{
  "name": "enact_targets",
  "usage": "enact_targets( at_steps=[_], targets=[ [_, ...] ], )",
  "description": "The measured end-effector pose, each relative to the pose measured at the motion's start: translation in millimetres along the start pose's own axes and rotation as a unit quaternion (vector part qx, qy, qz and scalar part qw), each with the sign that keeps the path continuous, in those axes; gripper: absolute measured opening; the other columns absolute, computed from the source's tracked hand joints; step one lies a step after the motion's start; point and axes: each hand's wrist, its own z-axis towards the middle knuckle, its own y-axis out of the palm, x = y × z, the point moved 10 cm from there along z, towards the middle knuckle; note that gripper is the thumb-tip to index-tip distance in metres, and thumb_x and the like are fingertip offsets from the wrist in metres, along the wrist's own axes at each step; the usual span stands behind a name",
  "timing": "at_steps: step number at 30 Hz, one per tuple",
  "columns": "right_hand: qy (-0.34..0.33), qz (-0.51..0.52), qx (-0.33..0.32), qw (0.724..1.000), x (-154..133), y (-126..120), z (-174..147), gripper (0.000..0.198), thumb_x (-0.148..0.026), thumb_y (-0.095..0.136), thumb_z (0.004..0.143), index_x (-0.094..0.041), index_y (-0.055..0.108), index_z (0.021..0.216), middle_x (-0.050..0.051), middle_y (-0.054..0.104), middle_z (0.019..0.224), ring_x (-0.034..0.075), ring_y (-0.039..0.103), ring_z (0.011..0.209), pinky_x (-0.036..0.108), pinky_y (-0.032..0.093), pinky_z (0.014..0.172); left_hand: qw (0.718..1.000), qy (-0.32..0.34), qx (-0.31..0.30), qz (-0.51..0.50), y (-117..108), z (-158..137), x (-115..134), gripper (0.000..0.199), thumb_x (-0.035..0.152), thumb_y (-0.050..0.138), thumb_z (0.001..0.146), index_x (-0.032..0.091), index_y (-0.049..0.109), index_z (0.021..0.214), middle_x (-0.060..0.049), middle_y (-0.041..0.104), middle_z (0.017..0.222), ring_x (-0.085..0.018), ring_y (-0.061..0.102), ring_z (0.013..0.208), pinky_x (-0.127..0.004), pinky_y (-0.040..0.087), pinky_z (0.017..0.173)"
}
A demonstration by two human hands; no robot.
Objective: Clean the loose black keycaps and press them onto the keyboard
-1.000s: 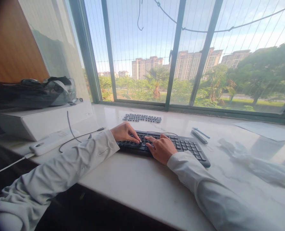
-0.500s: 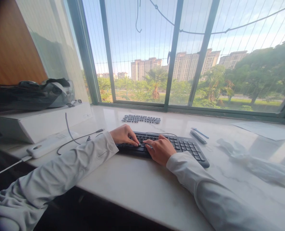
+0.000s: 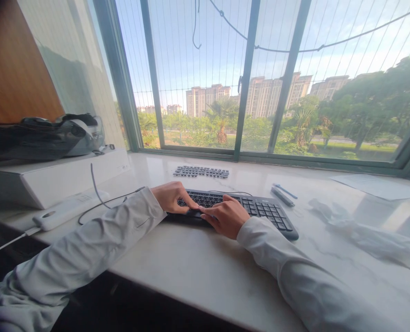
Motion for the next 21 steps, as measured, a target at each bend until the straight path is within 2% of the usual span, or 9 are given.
enact_targets(
  at_steps=[7, 16, 21],
  targets=[
    [-0.045, -0.026, -0.008, 0.999, -11.4, -1.2, 3.5, 0.033, -0.033, 0.035, 0.094, -0.025, 0.063, 0.109, 0.002, 0.071, 0.071, 0.011, 0.06, 0.06, 0.03, 0.027, 0.07, 0.994, 0.05, 0.002, 0.097, -2.7, -3.1, 26.2, 0.026, 0.024, 0.059, 0.067, 0.026, 0.075, 0.087, -0.001, 0.071, 0.063, -0.008, 0.051, 0.046, -0.019, 0.033, 0.048],
    [-0.069, -0.073, -0.015, 0.995, -22.5, -2.9, 8.2, 0.034, -0.028, 0.032, 0.093, -0.02, 0.065, 0.09, 0.003, 0.068, 0.062, 0.012, 0.055, 0.053, 0.031, 0.027, 0.07, 0.99, 0.042, -0.005, 0.137, -0.6, 1.8, 24.3, 0.024, 0.031, 0.054, 0.072, 0.024, 0.076, 0.077, -0.002, 0.064, 0.05, -0.007, 0.034, 0.038, -0.022, 0.026, 0.044],
    [-0.078, -0.081, -0.025, 0.993, -27.1, -2.9, 11.8, 0.038, -0.026, 0.031, 0.093, -0.02, 0.067, 0.083, 0.003, 0.067, 0.059, 0.012, 0.051, 0.05, 0.031, 0.027, 0.07, 0.983, 0.051, 0.002, 0.176, 1.6, 3.8, 30.7, 0.024, 0.031, 0.052, 0.071, 0.023, 0.074, 0.065, -0.001, 0.059, 0.043, -0.008, 0.037, 0.038, -0.024, 0.024, 0.044]
  ],
)
